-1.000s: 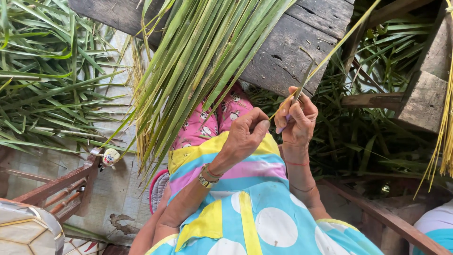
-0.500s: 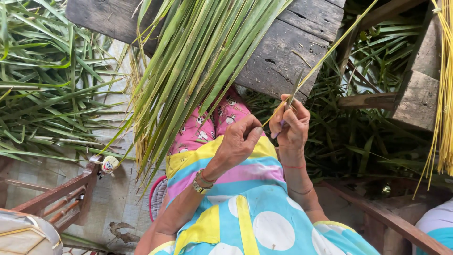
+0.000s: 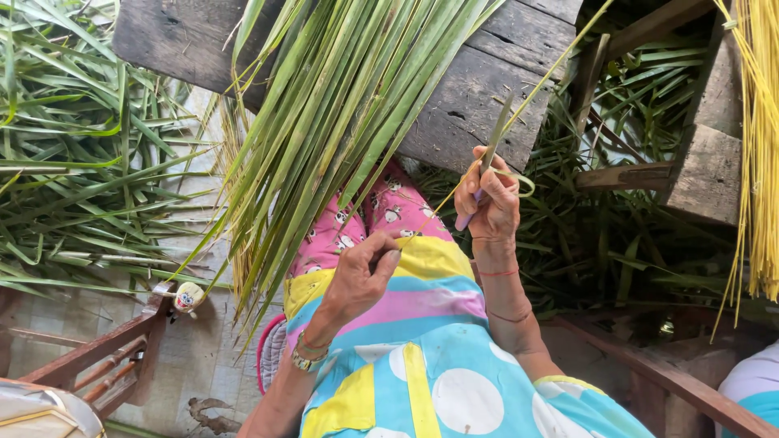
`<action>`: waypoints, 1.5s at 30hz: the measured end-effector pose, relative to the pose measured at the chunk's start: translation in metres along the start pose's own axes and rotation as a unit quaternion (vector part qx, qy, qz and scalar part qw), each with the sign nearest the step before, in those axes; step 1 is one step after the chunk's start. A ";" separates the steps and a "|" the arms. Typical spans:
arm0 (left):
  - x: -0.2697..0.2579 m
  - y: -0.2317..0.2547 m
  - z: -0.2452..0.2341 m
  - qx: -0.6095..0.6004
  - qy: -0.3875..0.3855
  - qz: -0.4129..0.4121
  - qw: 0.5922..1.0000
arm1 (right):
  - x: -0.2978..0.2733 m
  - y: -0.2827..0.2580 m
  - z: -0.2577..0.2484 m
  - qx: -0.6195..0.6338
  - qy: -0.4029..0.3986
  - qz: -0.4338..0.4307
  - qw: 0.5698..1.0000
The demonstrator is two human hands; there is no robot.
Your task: Stripping the leafy part from palm fronds using a knife to isolate the central ribs
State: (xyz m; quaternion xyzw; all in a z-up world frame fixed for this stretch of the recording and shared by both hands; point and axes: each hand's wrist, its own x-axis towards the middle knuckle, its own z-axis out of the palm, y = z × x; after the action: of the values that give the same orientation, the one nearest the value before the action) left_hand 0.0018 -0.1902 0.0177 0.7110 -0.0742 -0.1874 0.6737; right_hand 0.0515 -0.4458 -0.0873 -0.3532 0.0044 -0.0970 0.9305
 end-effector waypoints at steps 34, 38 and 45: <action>-0.055 -0.072 -0.099 0.206 -0.164 -0.256 0.930 | 0.022 0.002 0.021 -0.064 0.077 -0.011 0.995; -0.016 -0.043 -0.054 0.045 -0.119 -0.155 0.980 | 0.002 0.014 0.037 -0.069 0.081 -0.011 0.994; 0.027 -0.046 0.003 -0.014 -0.026 -0.006 1.000 | -0.006 0.025 0.013 -0.055 0.078 0.004 0.995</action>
State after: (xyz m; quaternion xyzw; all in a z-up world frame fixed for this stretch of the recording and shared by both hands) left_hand 0.0184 -0.1986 -0.0323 0.6965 -0.0847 -0.2111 0.6805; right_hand 0.0509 -0.4179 -0.0941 -0.3954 0.0836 -0.1200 0.9068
